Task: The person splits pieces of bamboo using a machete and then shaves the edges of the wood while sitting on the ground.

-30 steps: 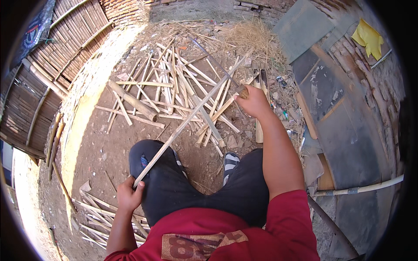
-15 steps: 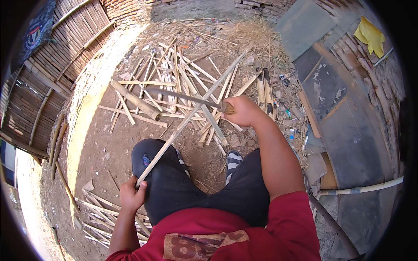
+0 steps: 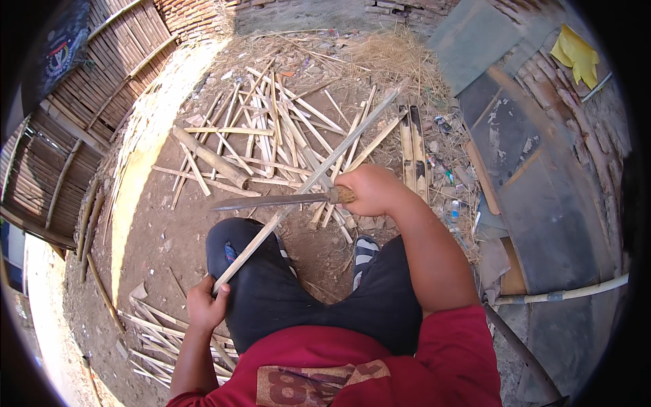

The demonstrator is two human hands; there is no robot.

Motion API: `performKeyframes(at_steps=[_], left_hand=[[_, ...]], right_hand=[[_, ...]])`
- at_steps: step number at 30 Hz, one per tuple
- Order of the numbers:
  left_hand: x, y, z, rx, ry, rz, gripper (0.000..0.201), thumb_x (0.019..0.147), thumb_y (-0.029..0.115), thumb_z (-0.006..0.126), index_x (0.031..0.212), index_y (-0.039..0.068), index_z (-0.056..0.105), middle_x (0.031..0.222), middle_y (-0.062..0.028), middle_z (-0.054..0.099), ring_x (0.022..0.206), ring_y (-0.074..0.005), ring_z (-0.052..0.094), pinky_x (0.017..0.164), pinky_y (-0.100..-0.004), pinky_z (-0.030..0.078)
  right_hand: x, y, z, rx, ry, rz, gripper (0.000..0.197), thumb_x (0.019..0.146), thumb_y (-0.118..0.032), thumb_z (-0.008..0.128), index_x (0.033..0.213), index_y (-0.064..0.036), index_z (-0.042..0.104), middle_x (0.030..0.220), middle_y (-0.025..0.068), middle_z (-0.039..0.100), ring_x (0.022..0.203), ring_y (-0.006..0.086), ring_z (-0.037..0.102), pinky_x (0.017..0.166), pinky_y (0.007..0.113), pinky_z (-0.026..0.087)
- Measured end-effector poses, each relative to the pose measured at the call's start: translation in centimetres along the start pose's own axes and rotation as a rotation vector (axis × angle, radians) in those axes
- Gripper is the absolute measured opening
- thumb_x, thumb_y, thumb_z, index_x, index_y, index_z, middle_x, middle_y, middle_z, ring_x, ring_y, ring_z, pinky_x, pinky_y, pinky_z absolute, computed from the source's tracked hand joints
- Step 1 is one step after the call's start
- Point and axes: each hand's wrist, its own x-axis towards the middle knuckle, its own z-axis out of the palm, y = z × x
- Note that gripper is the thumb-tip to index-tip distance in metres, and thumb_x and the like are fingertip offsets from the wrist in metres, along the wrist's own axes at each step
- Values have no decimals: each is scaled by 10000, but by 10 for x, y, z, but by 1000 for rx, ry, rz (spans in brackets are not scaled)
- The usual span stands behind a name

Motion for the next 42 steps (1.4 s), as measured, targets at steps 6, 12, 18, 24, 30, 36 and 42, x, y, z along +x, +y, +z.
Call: performKeyframes(at_steps=[6, 12, 18, 24, 30, 36, 42], left_hand=[[-3, 8, 2, 45, 35, 25, 690, 928, 669, 646, 781, -3, 586, 645, -228, 576, 643, -463, 619, 601, -501, 471], [0, 3, 1, 37, 16, 0, 697, 932, 674, 642, 765, 0, 570, 637, -232, 560, 646, -469, 614, 592, -504, 460], [-1, -2, 2, 9, 2, 9, 692, 929, 667, 654, 766, 1, 556, 635, -228, 550, 622, -453, 594, 586, -495, 449], [-2, 6, 1, 18, 27, 13, 699, 924, 673, 656, 767, 0, 551, 632, -226, 551, 616, -456, 590, 583, -505, 445], [0, 1, 4, 18, 36, 12, 703, 924, 673, 656, 756, -1, 549, 618, -229, 542, 616, -457, 589, 583, -511, 445], [-2, 0, 2, 2, 18, 3, 692, 929, 660, 653, 760, -3, 554, 634, -234, 551, 623, -456, 599, 588, -508, 448], [-1, 6, 1, 22, 26, 21, 701, 918, 676, 661, 774, -5, 574, 639, -226, 557, 615, -444, 590, 587, -494, 452]], right_hand=[[13, 69, 5, 418, 308, 420, 416, 840, -353, 807, 1083, -27, 720, 983, 205, 745, 980, 366, 737, 846, 462, 570], [4, 30, 13, 134, 184, 108, 415, 839, -323, 815, 1123, -33, 726, 973, 227, 741, 909, 394, 728, 825, 469, 565], [15, 16, 6, 125, -10, 29, 368, 825, -291, 798, 1133, -100, 731, 1004, 199, 748, 969, 383, 726, 862, 473, 567], [15, 75, 9, 342, 285, 373, 565, 859, -340, 795, 1345, -76, 677, 1204, 226, 732, 1108, 379, 712, 957, 456, 558], [6, 15, 10, 116, 85, 119, 401, 854, -343, 793, 1150, -83, 723, 1018, 204, 743, 980, 401, 714, 871, 486, 558], [9, 14, 6, 222, -33, -3, 359, 836, -346, 822, 1041, -67, 726, 857, 167, 716, 820, 350, 712, 752, 441, 537], [13, 73, 7, 378, 387, 384, 479, 854, -339, 805, 1210, -29, 725, 1025, 222, 756, 952, 371, 735, 867, 453, 563]])
